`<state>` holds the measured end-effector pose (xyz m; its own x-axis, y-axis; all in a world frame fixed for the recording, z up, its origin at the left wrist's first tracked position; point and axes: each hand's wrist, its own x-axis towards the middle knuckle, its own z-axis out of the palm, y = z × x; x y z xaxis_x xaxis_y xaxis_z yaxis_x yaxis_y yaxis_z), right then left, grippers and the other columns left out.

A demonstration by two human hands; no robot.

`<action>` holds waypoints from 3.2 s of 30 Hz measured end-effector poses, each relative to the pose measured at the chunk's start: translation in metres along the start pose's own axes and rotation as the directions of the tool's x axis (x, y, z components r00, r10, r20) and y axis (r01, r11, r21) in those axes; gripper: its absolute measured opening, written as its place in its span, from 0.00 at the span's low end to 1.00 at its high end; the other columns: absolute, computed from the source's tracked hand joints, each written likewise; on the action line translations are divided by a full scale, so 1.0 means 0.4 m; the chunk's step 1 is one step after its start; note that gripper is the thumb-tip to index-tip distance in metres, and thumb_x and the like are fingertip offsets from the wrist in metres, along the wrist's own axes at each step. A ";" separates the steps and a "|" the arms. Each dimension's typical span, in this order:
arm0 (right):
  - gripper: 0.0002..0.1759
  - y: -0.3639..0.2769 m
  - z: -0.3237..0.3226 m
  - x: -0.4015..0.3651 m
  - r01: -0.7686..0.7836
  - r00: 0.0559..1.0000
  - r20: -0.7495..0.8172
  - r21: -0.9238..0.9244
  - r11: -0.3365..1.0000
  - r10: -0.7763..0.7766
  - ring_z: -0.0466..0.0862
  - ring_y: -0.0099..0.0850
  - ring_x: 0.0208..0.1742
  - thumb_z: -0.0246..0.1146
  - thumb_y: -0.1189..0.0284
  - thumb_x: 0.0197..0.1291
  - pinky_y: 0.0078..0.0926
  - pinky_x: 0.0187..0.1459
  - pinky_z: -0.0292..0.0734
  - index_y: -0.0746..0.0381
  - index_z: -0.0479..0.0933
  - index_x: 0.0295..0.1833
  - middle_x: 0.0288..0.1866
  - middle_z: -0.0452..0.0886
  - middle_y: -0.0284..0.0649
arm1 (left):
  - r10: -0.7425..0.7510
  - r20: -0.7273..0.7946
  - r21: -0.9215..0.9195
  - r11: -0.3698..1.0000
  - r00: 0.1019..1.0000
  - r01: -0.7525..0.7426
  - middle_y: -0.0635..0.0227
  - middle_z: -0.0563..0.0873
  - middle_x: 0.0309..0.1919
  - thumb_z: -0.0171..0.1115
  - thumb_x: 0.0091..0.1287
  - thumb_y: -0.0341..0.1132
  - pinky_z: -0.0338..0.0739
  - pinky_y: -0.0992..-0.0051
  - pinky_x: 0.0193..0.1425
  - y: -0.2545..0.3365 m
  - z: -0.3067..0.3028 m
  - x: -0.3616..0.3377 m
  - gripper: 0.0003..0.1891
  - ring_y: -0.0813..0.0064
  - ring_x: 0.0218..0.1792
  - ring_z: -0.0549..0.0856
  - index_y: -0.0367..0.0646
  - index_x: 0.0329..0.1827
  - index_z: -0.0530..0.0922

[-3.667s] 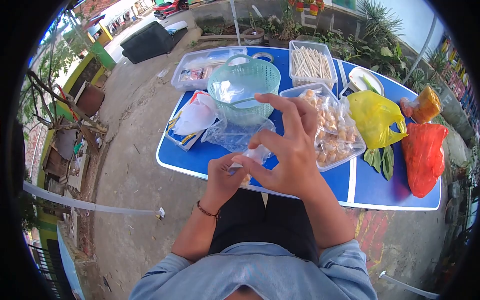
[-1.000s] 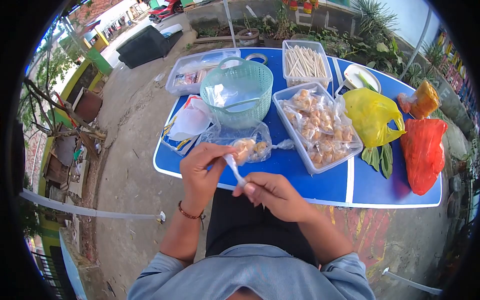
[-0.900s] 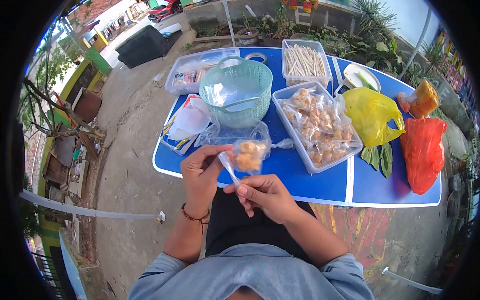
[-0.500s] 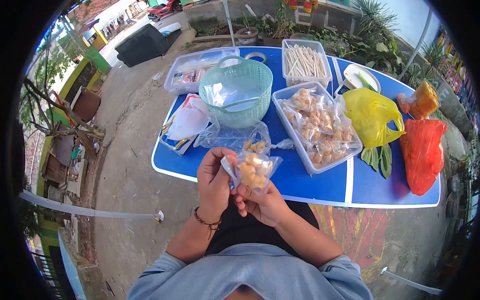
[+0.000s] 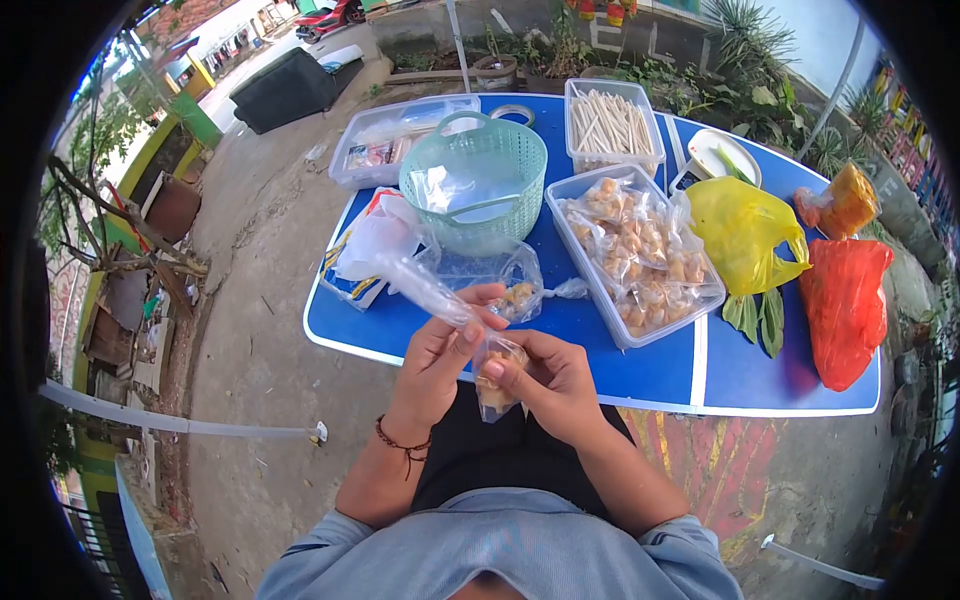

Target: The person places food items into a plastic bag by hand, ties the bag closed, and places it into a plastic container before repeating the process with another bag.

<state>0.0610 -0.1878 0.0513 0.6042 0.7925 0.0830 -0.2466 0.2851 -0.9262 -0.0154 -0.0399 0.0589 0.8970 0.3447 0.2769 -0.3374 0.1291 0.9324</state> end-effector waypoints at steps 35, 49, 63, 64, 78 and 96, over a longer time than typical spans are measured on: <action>0.02 -0.080 -0.080 -0.010 0.287 0.950 0.157 -0.777 0.560 -0.270 0.80 0.38 0.25 0.60 0.81 0.62 0.34 0.26 0.73 0.67 0.78 0.38 0.31 0.78 0.46 | 0.228 0.330 0.929 0.094 0.916 -0.358 0.63 0.76 0.42 0.60 0.64 0.32 0.71 0.62 0.53 0.024 0.021 -0.013 0.06 0.60 0.44 0.76 0.44 0.42 0.77; 0.13 0.113 0.016 -0.058 -0.151 0.988 0.075 0.610 0.778 0.134 0.88 0.35 0.45 0.63 0.82 0.67 0.25 0.46 0.86 0.70 0.82 0.55 0.50 0.85 0.53 | -0.070 -0.401 -0.083 0.996 0.914 0.040 0.65 0.88 0.43 0.68 0.65 0.23 0.85 0.78 0.47 -0.023 0.022 -0.011 0.09 0.77 0.40 0.87 0.36 0.47 0.86; 0.07 0.035 -0.119 0.026 0.032 0.987 0.154 0.108 0.994 -0.049 0.87 0.27 0.39 0.69 0.86 0.55 0.24 0.44 0.83 0.70 0.84 0.41 0.41 0.87 0.43 | -0.160 0.072 -0.057 0.985 0.985 0.164 0.66 0.90 0.37 0.74 0.61 0.30 0.78 0.78 0.54 -0.033 -0.014 -0.037 0.08 0.81 0.49 0.84 0.39 0.42 0.89; 0.07 0.019 -0.126 0.028 0.025 0.976 0.214 0.043 0.999 -0.033 0.87 0.27 0.39 0.69 0.86 0.55 0.23 0.45 0.82 0.70 0.84 0.41 0.41 0.87 0.43 | -0.174 0.123 0.010 0.985 0.977 0.174 0.66 0.90 0.36 0.74 0.61 0.30 0.78 0.78 0.53 -0.025 -0.016 -0.033 0.08 0.82 0.47 0.84 0.39 0.41 0.89; 0.15 0.039 -0.023 0.014 0.510 0.712 0.158 -0.786 0.349 -0.684 0.86 0.39 0.40 0.69 0.86 0.48 0.30 0.41 0.82 0.65 0.81 0.43 0.44 0.85 0.45 | -0.222 -0.209 0.016 0.973 0.952 0.230 0.63 0.90 0.37 0.70 0.65 0.27 0.81 0.79 0.46 -0.065 0.001 -0.031 0.07 0.79 0.40 0.87 0.34 0.43 0.86; 0.14 0.084 -0.040 0.015 0.352 0.690 0.197 -0.932 0.086 -0.696 0.83 0.35 0.28 0.70 0.80 0.39 0.28 0.28 0.78 0.64 0.78 0.36 0.37 0.82 0.41 | -0.369 -0.332 -0.426 0.880 0.868 0.211 0.64 0.88 0.44 0.63 0.72 0.26 0.81 0.81 0.48 -0.159 0.086 -0.072 0.07 0.80 0.42 0.85 0.34 0.49 0.83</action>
<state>0.0686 -0.1822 0.0147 0.4398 0.4548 0.7744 0.8978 -0.1994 -0.3927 -0.0101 -0.0899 -0.0005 0.8084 0.5602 -0.1810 -0.2293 0.5828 0.7795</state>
